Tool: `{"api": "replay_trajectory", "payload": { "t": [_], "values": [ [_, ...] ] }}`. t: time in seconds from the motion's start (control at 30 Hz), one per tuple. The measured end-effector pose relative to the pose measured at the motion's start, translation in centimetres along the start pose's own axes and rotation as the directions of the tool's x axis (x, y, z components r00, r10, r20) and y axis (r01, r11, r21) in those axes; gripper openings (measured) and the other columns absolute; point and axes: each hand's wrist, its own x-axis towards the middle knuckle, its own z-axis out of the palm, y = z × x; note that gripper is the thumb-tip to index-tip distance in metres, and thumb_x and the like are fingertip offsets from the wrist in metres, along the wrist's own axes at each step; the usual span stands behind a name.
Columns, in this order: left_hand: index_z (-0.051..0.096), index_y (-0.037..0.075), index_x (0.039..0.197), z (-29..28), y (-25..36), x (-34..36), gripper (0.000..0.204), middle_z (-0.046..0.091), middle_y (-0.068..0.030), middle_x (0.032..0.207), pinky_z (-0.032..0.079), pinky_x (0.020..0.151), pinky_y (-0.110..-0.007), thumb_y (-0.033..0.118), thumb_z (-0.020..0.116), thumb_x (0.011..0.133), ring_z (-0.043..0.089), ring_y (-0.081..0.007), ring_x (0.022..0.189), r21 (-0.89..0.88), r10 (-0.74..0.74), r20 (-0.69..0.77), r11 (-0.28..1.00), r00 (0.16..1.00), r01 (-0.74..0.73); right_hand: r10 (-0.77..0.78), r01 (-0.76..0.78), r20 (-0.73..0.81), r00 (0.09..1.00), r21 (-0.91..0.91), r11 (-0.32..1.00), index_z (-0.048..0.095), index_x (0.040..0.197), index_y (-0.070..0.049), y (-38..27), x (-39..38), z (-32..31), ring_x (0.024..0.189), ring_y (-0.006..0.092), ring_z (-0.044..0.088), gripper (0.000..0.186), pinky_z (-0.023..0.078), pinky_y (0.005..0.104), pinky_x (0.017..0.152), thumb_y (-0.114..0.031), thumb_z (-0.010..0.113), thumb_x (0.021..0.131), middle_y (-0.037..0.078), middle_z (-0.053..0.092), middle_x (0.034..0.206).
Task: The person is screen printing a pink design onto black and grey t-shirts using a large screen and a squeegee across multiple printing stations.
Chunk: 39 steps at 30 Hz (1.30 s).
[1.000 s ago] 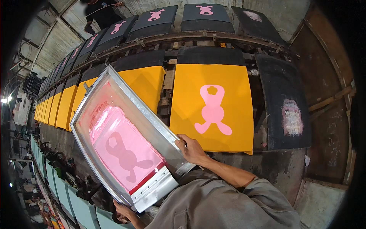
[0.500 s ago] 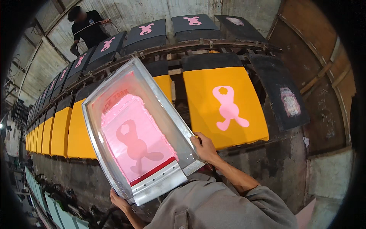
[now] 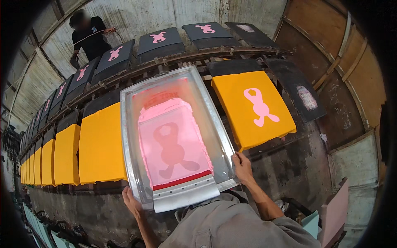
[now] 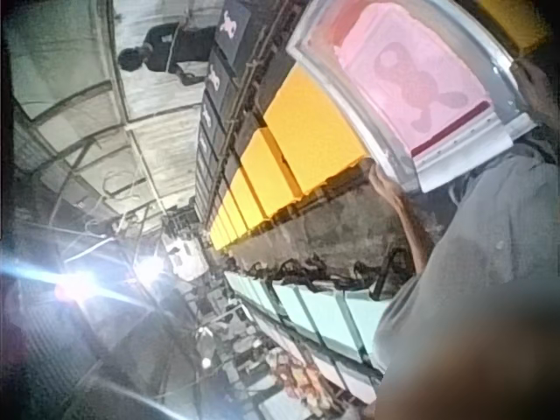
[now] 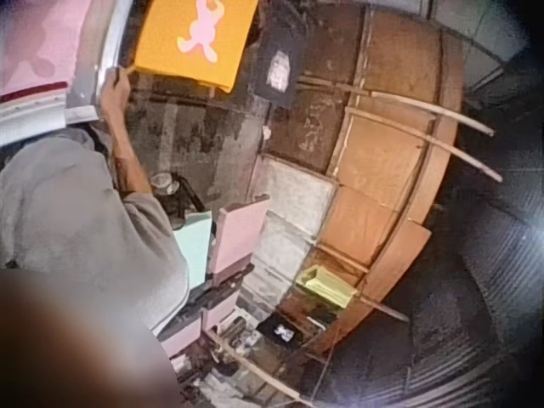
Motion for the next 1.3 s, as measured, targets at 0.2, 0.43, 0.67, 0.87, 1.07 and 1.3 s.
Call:
{"api": "replay_trajectory", "payload": {
  "t": [0.2, 0.43, 0.67, 0.87, 1.07, 1.3],
  "values": [
    [0.058, -0.005, 0.118, 3.1, 2.3, 1.1, 0.034, 0.062, -0.0120, 0.108, 0.042, 0.095, -0.032, 0.024, 0.049, 0.102, 0.055, -0.0207, 0.102, 0.004, -0.025, 0.065, 1.000, 0.998, 0.025, 0.027, -0.026, -0.032, 0.999, 0.033, 0.999, 0.062, 0.118, 0.005, 0.4, 1.2, -1.0, 0.086, 0.0208, 0.061, 0.045, 0.049, 0.0348, 0.079, -0.035, 0.054, 0.100, 0.015, 0.068, 0.093],
    [0.057, -0.006, 0.122, 5.7, 4.6, 3.1, 0.040, 0.061, -0.0151, 0.115, 0.041, 0.097, -0.033, 0.027, 0.051, 0.100, 0.054, -0.0237, 0.107, 0.053, -0.066, 0.124, 0.997, 0.990, 0.060, 0.012, -0.011, -0.056, 0.998, 0.029, 1.000, 0.062, 0.118, 0.005, -0.2, 4.2, -0.6, 0.087, 0.0217, 0.060, 0.044, 0.048, 0.0355, 0.081, -0.034, 0.054, 0.100, 0.015, 0.066, 0.092],
    [0.057, -0.007, 0.119, 7.4, 4.9, 5.6, 0.040, 0.061, -0.0151, 0.112, 0.040, 0.097, -0.035, 0.028, 0.051, 0.100, 0.054, -0.0239, 0.106, 0.089, -0.046, 0.111, 0.995, 0.993, 0.036, 0.006, -0.006, -0.013, 1.000, 0.037, 0.999, 0.061, 0.114, 0.005, -1.0, 7.3, 0.9, 0.082, 0.0152, 0.052, 0.036, 0.044, 0.0300, 0.074, -0.028, 0.053, 0.102, 0.006, 0.059, 0.087],
    [0.058, -0.006, 0.116, 6.7, 3.2, 8.5, 0.036, 0.061, -0.0140, 0.110, 0.041, 0.098, -0.036, 0.026, 0.053, 0.100, 0.054, -0.0239, 0.105, 0.056, -0.028, 0.156, 0.998, 0.987, 0.019, 0.001, -0.003, -0.036, 0.999, -0.064, 0.998, 0.059, 0.119, 0.000, -2.0, 8.5, 2.3, 0.092, 0.0338, 0.061, 0.036, 0.048, 0.0405, 0.081, -0.029, 0.052, 0.100, 0.021, 0.065, 0.097],
    [0.058, -0.004, 0.118, 7.1, 3.8, 8.8, 0.035, 0.061, -0.0133, 0.112, 0.040, 0.099, -0.036, 0.026, 0.056, 0.099, 0.054, -0.0242, 0.106, 0.185, -0.094, 0.170, 0.981, 0.981, 0.062, 0.071, -0.066, 0.049, 0.996, -0.090, 0.994, 0.058, 0.117, 0.000, -2.9, 8.9, 1.5, 0.083, 0.0256, 0.059, 0.033, 0.047, 0.0378, 0.076, -0.028, 0.054, 0.100, 0.016, 0.063, 0.087],
    [0.058, -0.001, 0.118, 6.2, 1.0, 9.6, 0.030, 0.061, -0.0075, 0.098, 0.044, 0.078, -0.031, 0.020, 0.060, 0.096, 0.054, -0.0164, 0.088, 0.138, -0.311, 0.190, 0.947, 0.931, 0.289, 0.064, -0.063, 0.004, 0.998, -0.116, 0.991, 0.057, 0.116, 0.000, -2.5, 8.7, 1.7, 0.084, 0.0242, 0.057, 0.032, 0.047, 0.0375, 0.076, -0.028, 0.053, 0.100, 0.015, 0.061, 0.088]
  ]
}}
